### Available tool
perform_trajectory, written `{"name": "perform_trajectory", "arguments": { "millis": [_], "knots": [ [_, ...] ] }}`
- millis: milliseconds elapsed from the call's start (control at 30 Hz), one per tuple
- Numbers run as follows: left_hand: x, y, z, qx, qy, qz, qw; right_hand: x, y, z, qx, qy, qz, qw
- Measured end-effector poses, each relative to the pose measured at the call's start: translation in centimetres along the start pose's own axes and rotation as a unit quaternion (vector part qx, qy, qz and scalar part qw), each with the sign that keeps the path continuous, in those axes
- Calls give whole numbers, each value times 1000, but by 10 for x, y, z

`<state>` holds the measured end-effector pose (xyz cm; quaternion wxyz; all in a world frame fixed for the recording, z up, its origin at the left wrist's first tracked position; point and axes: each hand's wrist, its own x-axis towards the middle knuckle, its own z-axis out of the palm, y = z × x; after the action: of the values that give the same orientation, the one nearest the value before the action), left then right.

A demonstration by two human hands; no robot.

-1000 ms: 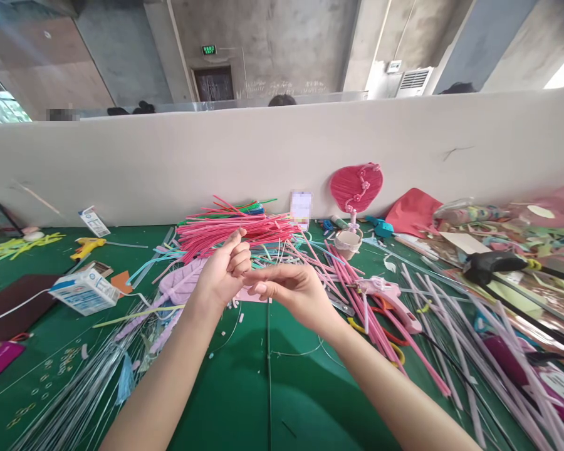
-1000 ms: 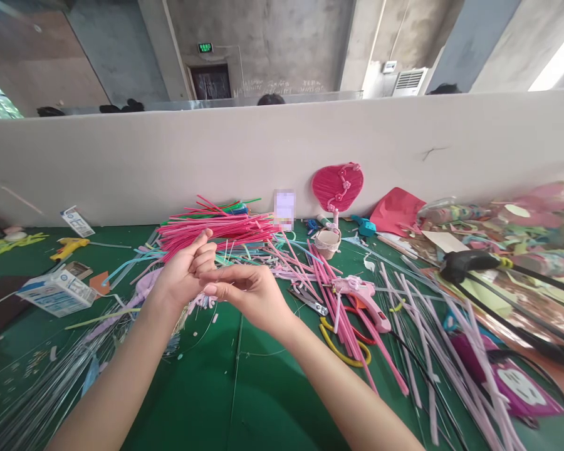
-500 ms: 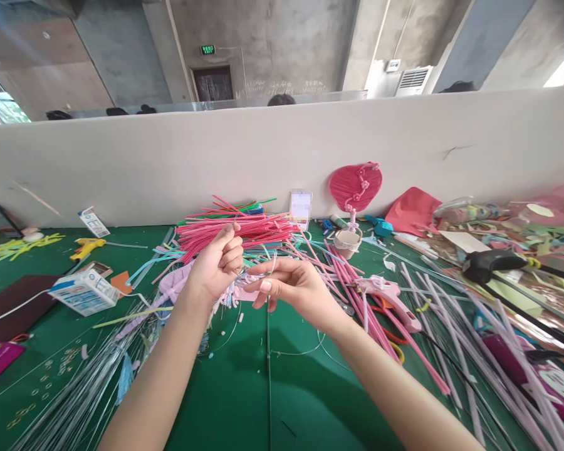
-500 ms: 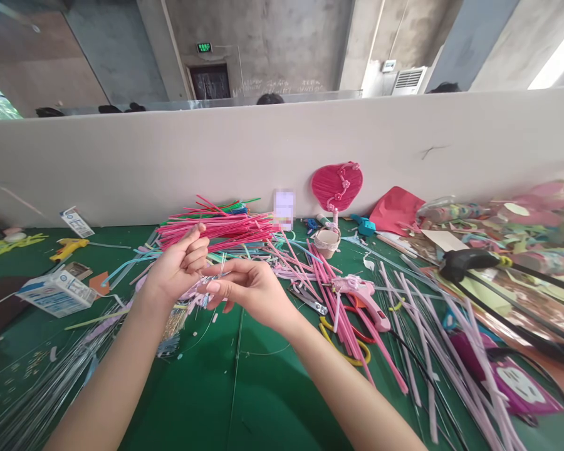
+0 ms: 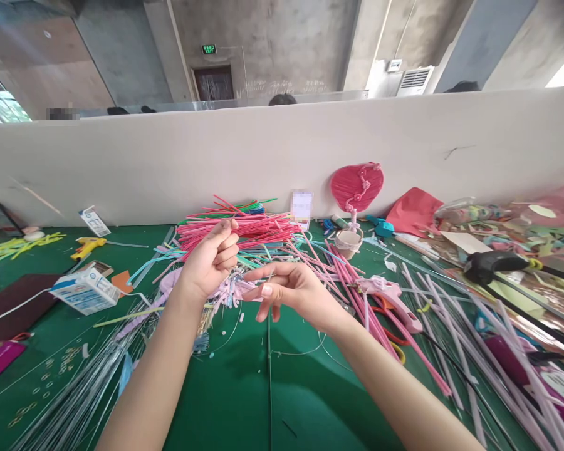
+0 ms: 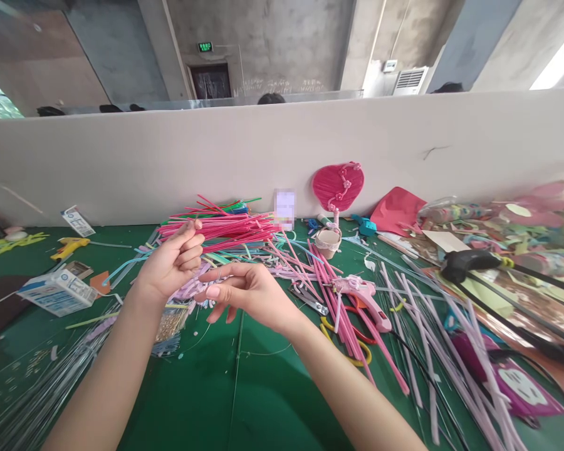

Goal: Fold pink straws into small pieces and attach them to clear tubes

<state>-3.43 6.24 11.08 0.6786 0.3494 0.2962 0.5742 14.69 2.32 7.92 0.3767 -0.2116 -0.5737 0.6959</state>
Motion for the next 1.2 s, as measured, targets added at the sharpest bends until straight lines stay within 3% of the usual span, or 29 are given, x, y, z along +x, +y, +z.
{"name": "perform_trajectory", "arguments": {
  "millis": [667, 1033, 1200],
  "knots": [
    [0, 7, -8, 45, -15, 1, 999, -1, -1, 0, -3, -26, 40, 999],
    [0, 11, -16, 92, -54, 13, 994, -1, -1, -5, -27, -63, 148, 987],
    [-2, 12, -15, 111, -57, 19, 992, 0, 0, -6, -40, -70, 167, 983]
  ]
}}
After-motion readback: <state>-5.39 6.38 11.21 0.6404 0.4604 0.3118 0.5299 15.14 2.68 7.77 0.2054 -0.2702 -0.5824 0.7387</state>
